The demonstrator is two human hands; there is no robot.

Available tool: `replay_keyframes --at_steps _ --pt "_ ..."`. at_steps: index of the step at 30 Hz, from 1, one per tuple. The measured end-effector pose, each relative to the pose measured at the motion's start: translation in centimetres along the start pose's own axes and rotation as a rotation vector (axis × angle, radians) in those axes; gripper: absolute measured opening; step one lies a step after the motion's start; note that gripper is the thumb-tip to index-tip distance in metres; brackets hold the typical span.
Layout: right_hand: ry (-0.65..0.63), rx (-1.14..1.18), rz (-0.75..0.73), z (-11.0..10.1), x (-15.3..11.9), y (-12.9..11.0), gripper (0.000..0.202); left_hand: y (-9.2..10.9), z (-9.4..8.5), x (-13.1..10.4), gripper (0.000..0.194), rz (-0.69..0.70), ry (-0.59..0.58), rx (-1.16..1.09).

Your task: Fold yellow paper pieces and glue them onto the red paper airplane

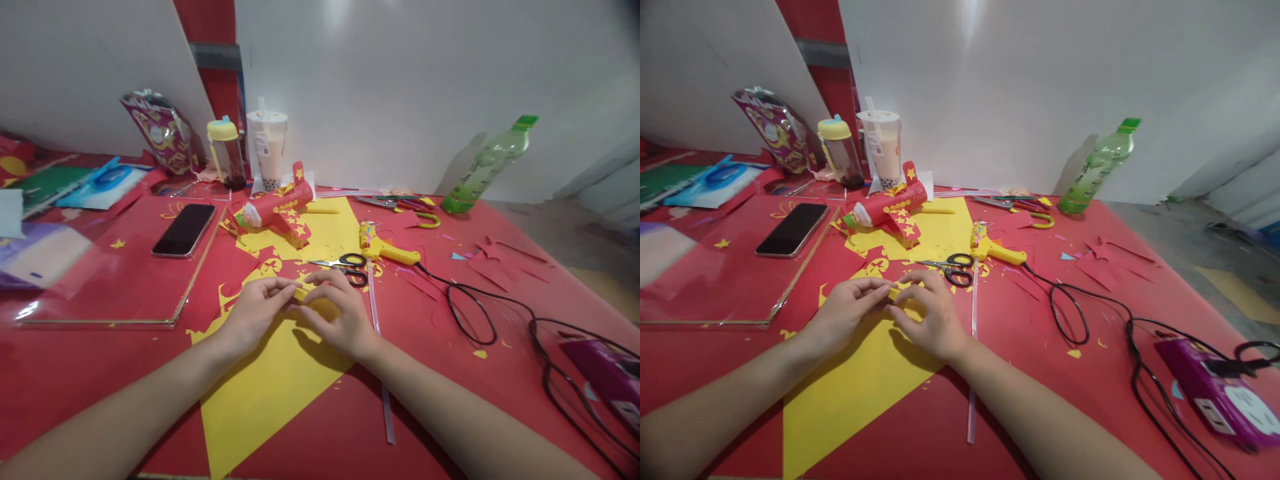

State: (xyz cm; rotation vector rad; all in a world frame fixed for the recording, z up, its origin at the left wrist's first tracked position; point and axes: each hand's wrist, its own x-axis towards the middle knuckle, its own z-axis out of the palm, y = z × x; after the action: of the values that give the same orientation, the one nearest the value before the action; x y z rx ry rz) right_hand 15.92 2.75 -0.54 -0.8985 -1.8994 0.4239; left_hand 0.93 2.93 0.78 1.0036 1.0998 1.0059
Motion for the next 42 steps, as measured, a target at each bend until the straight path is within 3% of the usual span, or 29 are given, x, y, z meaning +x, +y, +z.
replay_keyframes --at_steps 5,8,13,24,36,42 --pt "0.006 0.113 0.318 0.17 0.05 0.26 0.011 0.04 -0.12 -0.09 0.019 0.056 0.041 0.069" --pt "-0.004 0.195 0.416 0.30 0.03 0.49 0.010 0.08 -0.20 -0.10 0.018 0.082 0.052 0.154" --pt "0.011 0.212 0.435 0.28 0.00 0.60 0.007 0.09 -0.23 -0.02 0.016 0.100 0.035 0.210" --pt "0.043 0.086 0.376 0.16 0.15 0.45 0.005 0.28 -0.07 -0.13 0.020 -0.002 0.012 0.129" --pt "-0.009 0.143 0.384 0.14 0.07 0.34 0.011 0.44 -0.22 -0.14 0.013 0.083 0.041 0.312" --pt "-0.037 0.161 0.405 0.19 0.02 0.48 0.010 0.23 -0.31 -0.27 0.012 0.096 0.021 0.299"
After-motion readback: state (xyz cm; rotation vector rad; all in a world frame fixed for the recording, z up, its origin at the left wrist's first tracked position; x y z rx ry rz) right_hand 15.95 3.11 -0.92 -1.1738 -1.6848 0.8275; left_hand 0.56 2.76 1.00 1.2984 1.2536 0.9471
